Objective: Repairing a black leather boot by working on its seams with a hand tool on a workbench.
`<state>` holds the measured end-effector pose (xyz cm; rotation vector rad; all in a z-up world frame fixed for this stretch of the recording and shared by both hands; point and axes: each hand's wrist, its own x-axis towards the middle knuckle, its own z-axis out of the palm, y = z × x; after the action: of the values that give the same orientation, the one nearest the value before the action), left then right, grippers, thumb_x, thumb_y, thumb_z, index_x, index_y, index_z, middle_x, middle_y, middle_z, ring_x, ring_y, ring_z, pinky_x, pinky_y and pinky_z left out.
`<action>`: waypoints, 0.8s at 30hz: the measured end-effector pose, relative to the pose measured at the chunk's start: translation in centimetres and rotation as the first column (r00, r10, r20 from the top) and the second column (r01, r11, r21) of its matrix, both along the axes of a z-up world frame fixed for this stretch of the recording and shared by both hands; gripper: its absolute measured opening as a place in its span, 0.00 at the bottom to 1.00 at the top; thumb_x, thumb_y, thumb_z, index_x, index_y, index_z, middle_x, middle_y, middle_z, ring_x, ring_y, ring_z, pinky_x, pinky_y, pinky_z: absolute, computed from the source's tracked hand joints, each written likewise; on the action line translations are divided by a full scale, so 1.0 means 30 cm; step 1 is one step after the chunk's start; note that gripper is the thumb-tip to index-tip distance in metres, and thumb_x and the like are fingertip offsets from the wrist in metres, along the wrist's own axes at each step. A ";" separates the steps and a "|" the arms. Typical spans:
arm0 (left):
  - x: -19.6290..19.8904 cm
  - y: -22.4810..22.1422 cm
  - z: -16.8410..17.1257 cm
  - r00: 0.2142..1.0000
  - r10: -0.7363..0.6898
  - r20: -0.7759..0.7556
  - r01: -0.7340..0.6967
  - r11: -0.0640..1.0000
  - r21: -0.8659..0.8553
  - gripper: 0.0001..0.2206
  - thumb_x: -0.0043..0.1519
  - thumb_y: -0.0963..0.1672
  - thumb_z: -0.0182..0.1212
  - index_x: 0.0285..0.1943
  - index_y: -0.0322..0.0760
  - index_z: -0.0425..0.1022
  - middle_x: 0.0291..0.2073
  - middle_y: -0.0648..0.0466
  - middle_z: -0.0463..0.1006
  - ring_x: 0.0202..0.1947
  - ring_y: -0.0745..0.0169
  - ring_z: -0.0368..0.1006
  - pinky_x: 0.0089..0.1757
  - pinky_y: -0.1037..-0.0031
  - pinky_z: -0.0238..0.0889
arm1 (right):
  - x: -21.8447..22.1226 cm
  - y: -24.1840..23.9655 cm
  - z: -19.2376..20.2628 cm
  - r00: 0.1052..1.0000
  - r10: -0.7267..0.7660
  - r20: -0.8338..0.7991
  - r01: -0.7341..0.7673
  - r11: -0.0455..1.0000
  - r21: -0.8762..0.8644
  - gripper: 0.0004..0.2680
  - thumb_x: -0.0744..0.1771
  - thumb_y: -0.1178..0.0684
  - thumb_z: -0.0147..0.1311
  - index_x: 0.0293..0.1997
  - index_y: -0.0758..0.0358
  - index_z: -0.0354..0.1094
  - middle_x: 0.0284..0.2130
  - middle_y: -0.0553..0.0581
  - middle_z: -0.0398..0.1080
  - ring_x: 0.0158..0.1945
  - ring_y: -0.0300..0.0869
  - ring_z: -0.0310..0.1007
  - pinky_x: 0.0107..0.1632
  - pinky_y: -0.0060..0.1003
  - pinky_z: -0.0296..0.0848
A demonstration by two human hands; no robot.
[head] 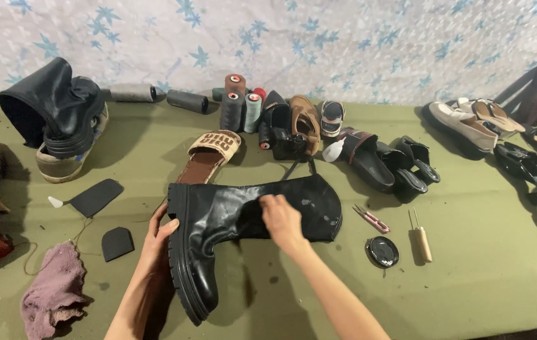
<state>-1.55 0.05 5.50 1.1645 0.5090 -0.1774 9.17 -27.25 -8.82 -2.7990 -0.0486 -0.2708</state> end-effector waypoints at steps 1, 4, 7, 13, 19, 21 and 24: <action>0.000 0.004 -0.008 1.000 -0.002 -0.003 0.002 1.000 -0.001 0.37 0.52 0.49 0.55 0.78 0.54 0.55 0.62 0.45 0.72 0.54 0.44 0.71 0.51 0.54 0.64 | 0.016 -0.089 -0.041 1.000 -0.002 -0.003 0.002 1.000 -0.001 0.10 0.68 0.51 0.46 0.53 0.42 0.70 0.41 0.52 0.70 0.39 0.53 0.76 0.35 0.53 0.75; -0.011 0.010 -0.017 1.000 0.000 0.012 0.001 1.000 -0.030 0.37 0.53 0.48 0.55 0.77 0.53 0.55 0.63 0.46 0.71 0.56 0.45 0.70 0.52 0.55 0.64 | 0.039 -0.302 -0.064 0.979 -0.143 0.144 0.158 0.982 -0.099 0.13 0.65 0.57 0.45 0.50 0.38 0.69 0.36 0.42 0.68 0.39 0.39 0.73 0.28 0.42 0.67; -0.049 -0.002 -0.001 0.981 -0.086 0.175 0.090 0.996 -0.016 0.44 0.53 0.52 0.63 0.80 0.48 0.46 0.71 0.27 0.50 0.73 0.26 0.48 0.61 0.35 0.50 | 0.007 -0.348 0.045 0.928 -0.366 0.076 0.368 0.929 -0.021 0.09 0.68 0.52 0.52 0.52 0.44 0.70 0.40 0.53 0.72 0.43 0.53 0.80 0.47 0.49 0.78; -0.029 0.005 -0.049 0.976 -0.031 0.216 0.035 0.999 -0.017 0.45 0.52 0.53 0.66 0.79 0.41 0.48 0.68 0.26 0.56 0.72 0.25 0.51 0.62 0.35 0.49 | -0.026 0.120 0.096 0.983 -0.079 0.168 -0.032 0.821 0.570 0.09 0.64 0.55 0.57 0.47 0.48 0.75 0.37 0.54 0.79 0.43 0.52 0.80 0.46 0.44 0.77; -0.021 0.021 -0.070 0.962 -0.081 0.262 0.073 0.996 0.041 0.48 0.51 0.56 0.68 0.79 0.41 0.48 0.67 0.23 0.57 0.72 0.21 0.47 0.65 0.35 0.36 | -0.138 0.357 0.150 0.979 0.198 0.053 -0.198 0.847 0.493 0.10 0.66 0.50 0.53 0.53 0.39 0.66 0.31 0.53 0.78 0.38 0.55 0.80 0.40 0.53 0.77; -0.049 0.014 -0.015 0.959 -0.092 0.269 0.084 0.996 0.043 0.48 0.52 0.55 0.68 0.80 0.41 0.46 0.67 0.22 0.56 0.72 0.21 0.47 0.66 0.36 0.35 | -0.090 0.252 0.095 0.999 0.013 -0.041 -0.004 0.973 0.231 0.10 0.66 0.49 0.49 0.52 0.39 0.65 0.40 0.53 0.76 0.45 0.55 0.79 0.48 0.54 0.78; 0.001 0.031 -0.119 0.943 -0.129 0.306 0.117 0.991 0.059 0.49 0.53 0.56 0.68 0.80 0.41 0.44 0.66 0.23 0.57 0.72 0.21 0.47 0.65 0.35 0.34 | -0.053 0.017 0.007 0.984 -0.165 0.063 0.161 0.985 0.066 0.08 0.67 0.50 0.48 0.52 0.42 0.63 0.41 0.53 0.72 0.43 0.54 0.79 0.46 0.52 0.78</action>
<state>-1.52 0.98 1.93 1.2369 0.1629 -0.0892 7.58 -26.73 -8.62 -2.7355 0.1710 -0.4003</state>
